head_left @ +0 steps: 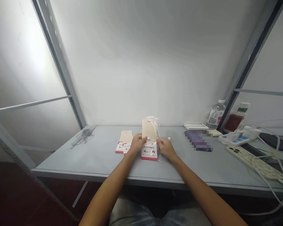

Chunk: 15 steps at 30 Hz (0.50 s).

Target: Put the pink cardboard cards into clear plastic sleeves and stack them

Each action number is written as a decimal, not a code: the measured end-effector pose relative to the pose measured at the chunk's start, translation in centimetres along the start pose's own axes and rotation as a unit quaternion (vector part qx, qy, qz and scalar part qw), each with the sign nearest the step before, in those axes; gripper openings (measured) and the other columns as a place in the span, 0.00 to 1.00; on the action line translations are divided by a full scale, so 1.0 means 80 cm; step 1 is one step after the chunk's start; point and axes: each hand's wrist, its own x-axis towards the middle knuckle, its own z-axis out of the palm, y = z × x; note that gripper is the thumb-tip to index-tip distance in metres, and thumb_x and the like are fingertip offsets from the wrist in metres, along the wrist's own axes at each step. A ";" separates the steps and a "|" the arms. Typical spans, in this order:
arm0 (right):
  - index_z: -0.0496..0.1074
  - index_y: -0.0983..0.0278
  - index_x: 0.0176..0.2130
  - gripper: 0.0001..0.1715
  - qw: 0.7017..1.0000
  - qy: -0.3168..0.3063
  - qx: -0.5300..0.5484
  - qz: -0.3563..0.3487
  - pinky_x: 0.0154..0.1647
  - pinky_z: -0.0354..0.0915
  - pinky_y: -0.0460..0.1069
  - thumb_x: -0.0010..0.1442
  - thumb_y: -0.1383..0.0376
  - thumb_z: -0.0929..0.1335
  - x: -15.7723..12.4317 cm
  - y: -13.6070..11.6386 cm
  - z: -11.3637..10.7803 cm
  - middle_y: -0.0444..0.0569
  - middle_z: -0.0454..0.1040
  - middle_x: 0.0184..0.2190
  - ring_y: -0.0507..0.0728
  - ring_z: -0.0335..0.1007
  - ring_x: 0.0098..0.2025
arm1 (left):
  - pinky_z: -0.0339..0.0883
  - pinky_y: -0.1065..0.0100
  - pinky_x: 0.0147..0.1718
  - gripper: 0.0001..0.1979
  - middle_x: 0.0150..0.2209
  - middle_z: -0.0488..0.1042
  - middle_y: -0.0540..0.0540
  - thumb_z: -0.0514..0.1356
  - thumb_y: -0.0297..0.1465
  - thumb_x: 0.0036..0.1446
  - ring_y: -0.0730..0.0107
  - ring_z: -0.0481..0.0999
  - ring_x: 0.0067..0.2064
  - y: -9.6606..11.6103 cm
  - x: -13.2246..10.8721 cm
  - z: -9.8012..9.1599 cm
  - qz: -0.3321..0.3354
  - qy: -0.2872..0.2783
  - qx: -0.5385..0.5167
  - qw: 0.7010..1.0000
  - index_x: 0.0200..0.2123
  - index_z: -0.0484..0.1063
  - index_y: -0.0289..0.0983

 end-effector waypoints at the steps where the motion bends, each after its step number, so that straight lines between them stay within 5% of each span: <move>1: 0.61 0.62 0.18 0.25 1.000 0.005 -0.012 -0.005 0.22 0.56 0.48 0.57 0.50 0.56 0.000 0.000 0.000 0.43 0.66 0.13 0.53 0.60 0.18 | 0.62 0.65 0.40 0.14 0.47 0.67 0.42 0.58 0.40 0.47 0.64 0.70 0.41 0.000 0.000 0.000 -0.003 0.000 0.002 1.000 0.21 0.69 0.35; 15: 0.62 0.62 0.20 0.25 0.997 0.047 -0.045 -0.029 0.23 0.53 0.48 0.57 0.50 0.55 0.004 0.005 0.004 0.44 0.65 0.15 0.54 0.60 0.21 | 0.64 0.64 0.34 0.15 0.44 0.70 0.41 0.59 0.41 0.47 0.65 0.72 0.36 -0.007 0.005 0.000 0.004 -0.012 -0.048 0.999 0.20 0.69 0.34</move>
